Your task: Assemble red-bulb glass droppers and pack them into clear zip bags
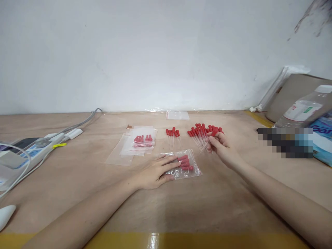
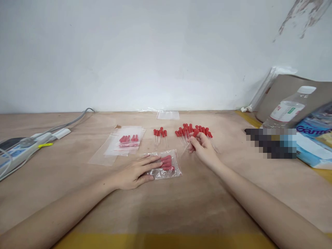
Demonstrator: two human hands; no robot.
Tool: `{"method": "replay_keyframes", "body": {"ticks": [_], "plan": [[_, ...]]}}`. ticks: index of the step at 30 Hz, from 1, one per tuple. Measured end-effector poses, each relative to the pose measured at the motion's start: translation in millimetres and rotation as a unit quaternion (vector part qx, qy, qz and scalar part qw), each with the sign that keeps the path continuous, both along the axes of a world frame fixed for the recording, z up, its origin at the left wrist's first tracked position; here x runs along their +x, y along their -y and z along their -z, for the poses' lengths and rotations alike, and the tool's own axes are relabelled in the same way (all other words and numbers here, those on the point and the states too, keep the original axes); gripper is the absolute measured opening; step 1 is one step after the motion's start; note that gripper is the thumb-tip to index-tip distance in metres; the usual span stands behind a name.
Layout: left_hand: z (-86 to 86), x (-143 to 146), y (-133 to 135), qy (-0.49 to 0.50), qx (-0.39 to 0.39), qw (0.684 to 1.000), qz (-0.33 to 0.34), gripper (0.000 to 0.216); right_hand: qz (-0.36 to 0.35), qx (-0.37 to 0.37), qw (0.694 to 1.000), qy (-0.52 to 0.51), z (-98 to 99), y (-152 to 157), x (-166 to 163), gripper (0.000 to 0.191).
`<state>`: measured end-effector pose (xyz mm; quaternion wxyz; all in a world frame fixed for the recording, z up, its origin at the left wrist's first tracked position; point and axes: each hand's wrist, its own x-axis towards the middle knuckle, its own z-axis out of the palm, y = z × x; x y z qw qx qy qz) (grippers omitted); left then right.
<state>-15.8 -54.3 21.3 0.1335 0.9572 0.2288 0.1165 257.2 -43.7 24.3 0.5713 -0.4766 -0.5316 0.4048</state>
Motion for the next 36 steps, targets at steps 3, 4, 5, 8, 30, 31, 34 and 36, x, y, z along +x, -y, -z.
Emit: {"method": "replay_keyframes", "body": {"ticks": [3, 4, 5, 8, 30, 31, 34, 36], "plan": [[-0.1, 0, 0, 0.001, -0.001, 1.0, 0.002, 0.047, 0.012, 0.0, 0.998, -0.055, 14.6, 8, -6, 0.045], [-0.4, 0, 0, 0.002, -0.002, 1.0, 0.002, 0.047, 0.012, -0.008, 0.998, -0.061, 17.5, 10, -9, 0.049], [-0.7, 0, 0, 0.003, -0.003, 1.0, 0.001, 0.047, 0.01, -0.014, 0.998, -0.064, 19.4, 11, -12, 0.052], [-0.5, 0, 0, -0.001, -0.001, 1.0, -0.002, 0.047, -0.001, -0.023, 0.997, -0.072, 21.2, 14, -17, 0.053], [-2.2, -1, 1, -0.006, -0.013, 1.0, -0.017, 0.048, -0.069, -0.047, 0.99, -0.11, 22.6, 24, -16, 0.036], [-2.2, -1, 1, -0.003, -0.014, 1.0, -0.016, 0.048, -0.068, -0.052, 0.99, -0.112, 21.8, 24, -16, 0.036], [-1.7, 0, 1, 0.004, -0.011, 1.0, -0.01, 0.049, -0.041, -0.06, 0.988, -0.138, 21.6, 22, -16, 0.04], [-0.7, 0, 0, 0.005, -0.009, 1.0, -0.01, 0.05, -0.022, -0.076, 0.987, -0.142, 23.4, 21, -14, 0.04]]}}
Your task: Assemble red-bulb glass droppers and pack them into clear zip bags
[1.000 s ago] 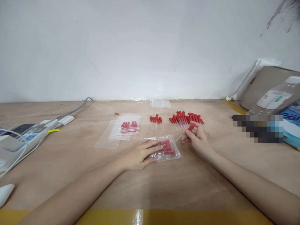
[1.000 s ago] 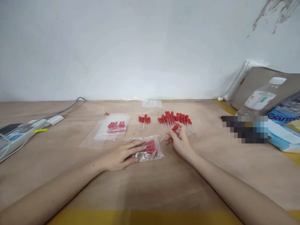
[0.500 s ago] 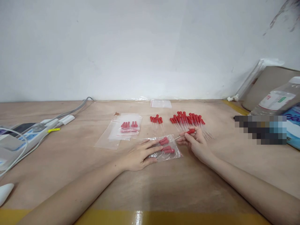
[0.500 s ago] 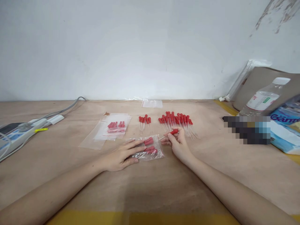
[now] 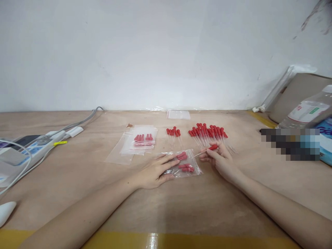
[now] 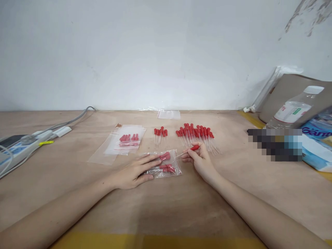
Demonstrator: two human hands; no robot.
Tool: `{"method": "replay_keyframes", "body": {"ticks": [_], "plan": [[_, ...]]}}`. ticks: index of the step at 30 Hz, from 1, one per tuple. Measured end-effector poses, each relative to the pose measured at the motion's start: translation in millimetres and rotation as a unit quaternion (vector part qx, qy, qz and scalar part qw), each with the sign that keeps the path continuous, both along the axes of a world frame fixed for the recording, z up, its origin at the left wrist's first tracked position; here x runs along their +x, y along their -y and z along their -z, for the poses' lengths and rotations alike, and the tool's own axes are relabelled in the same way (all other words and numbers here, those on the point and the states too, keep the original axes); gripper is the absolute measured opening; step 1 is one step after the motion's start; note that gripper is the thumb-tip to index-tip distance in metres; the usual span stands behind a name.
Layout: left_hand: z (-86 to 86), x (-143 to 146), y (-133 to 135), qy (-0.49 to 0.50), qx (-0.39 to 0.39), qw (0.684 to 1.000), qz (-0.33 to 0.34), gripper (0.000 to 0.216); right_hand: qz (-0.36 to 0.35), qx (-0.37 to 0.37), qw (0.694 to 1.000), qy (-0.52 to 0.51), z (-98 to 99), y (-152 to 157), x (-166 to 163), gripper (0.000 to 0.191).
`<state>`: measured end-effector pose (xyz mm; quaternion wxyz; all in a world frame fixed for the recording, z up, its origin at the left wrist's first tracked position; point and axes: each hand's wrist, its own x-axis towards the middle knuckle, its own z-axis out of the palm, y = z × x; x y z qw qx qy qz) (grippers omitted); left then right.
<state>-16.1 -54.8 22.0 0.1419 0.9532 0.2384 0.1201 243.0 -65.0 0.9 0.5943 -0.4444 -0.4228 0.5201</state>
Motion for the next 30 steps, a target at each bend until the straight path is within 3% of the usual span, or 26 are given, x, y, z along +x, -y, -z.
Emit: {"method": "replay_keyframes", "body": {"ticks": [4, 10, 13, 18, 22, 27, 30], "plan": [[0.9, 0, 0, 0.001, 0.0, 1.0, -0.003, 0.051, -0.042, -0.014, 0.991, 0.128, 4.8, -1, 3, 0.032], [-3.4, 1, 2, 0.014, -0.02, 1.0, 0.0, 0.055, -0.054, 0.103, 0.927, 0.357, 7.9, -5, 1, 0.021], [-4.1, 2, 2, 0.018, -0.024, 1.0, -0.002, 0.057, -0.074, 0.073, 0.934, 0.343, 9.2, -7, -3, 0.028], [-2.9, 1, 2, 0.015, -0.021, 1.0, -0.008, 0.056, -0.108, -0.017, 0.971, 0.211, 4.2, -1, -13, 0.042], [-2.8, 1, 2, 0.015, -0.02, 1.0, -0.014, 0.055, -0.146, -0.074, 0.976, 0.146, -6.0, 7, -17, 0.046], [-3.3, 1, 2, 0.025, -0.017, 1.0, -0.009, 0.055, -0.073, -0.107, 0.973, 0.193, -12.9, 2, -18, 0.039], [-2.5, 1, 1, 0.022, -0.025, 0.999, -0.013, 0.056, -0.104, -0.116, 0.953, 0.26, -14.9, -4, -21, 0.032]]}}
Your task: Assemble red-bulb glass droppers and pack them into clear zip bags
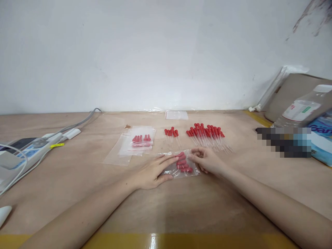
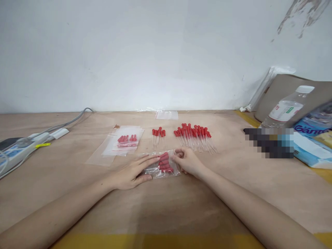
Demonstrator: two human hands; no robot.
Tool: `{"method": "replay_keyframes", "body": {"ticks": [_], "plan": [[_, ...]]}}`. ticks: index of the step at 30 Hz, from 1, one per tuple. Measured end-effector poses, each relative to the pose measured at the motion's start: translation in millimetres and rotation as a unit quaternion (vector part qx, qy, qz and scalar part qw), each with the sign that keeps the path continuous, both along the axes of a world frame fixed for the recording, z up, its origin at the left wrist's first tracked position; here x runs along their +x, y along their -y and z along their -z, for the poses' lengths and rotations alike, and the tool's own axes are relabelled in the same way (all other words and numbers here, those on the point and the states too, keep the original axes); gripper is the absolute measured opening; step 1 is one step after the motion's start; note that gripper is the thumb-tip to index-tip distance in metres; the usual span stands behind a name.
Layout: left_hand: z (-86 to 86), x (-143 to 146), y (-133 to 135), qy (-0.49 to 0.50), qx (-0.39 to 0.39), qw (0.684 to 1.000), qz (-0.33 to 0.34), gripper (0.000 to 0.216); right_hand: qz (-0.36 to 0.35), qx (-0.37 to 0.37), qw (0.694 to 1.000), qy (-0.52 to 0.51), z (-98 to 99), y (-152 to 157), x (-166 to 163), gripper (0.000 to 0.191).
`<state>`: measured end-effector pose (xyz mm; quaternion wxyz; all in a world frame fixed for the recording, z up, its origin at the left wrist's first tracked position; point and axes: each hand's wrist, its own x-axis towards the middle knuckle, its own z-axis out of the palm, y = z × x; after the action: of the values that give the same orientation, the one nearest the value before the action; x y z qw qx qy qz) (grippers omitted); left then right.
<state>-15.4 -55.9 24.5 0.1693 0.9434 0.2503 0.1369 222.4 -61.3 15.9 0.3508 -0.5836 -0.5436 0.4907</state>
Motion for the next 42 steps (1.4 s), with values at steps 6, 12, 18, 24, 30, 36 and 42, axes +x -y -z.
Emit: {"method": "replay_keyframes", "body": {"ticks": [6, 12, 18, 24, 30, 36, 42], "plan": [[4.7, 0, 2, 0.045, -0.013, 0.999, 0.014, 0.055, -0.063, 0.001, 0.997, -0.033, -3.7, -1, 0, 0.027], [-0.7, -14, -18, 0.178, 0.107, 0.961, -0.183, 0.04, -0.103, -0.011, 0.956, -0.276, -20.8, -2, 15, 0.017], [-17.8, -76, -80, 0.104, 0.133, 0.841, -0.514, 0.031, 0.024, 0.034, 0.93, -0.366, -36.9, -31, -7, 0.01], [-10.6, -131, -107, -0.053, 0.017, 0.763, -0.644, 0.049, 0.12, 0.012, 0.896, -0.428, -28.4, -70, -97, 0.014], [-13.8, -144, -105, -0.018, -0.109, 0.776, -0.621, 0.052, 0.025, -0.105, 0.94, -0.324, -16.9, -68, -131, 0.005], [-20.2, -139, -98, -0.013, -0.122, 0.794, -0.595, 0.022, -0.238, -0.094, 0.956, 0.145, -36.1, -61, -72, 0.02], [-52.5, -141, -88, -0.017, 0.047, 0.795, -0.604, 0.015, 0.012, 0.111, 0.932, 0.344, -29.7, -95, -39, 0.008]]}}
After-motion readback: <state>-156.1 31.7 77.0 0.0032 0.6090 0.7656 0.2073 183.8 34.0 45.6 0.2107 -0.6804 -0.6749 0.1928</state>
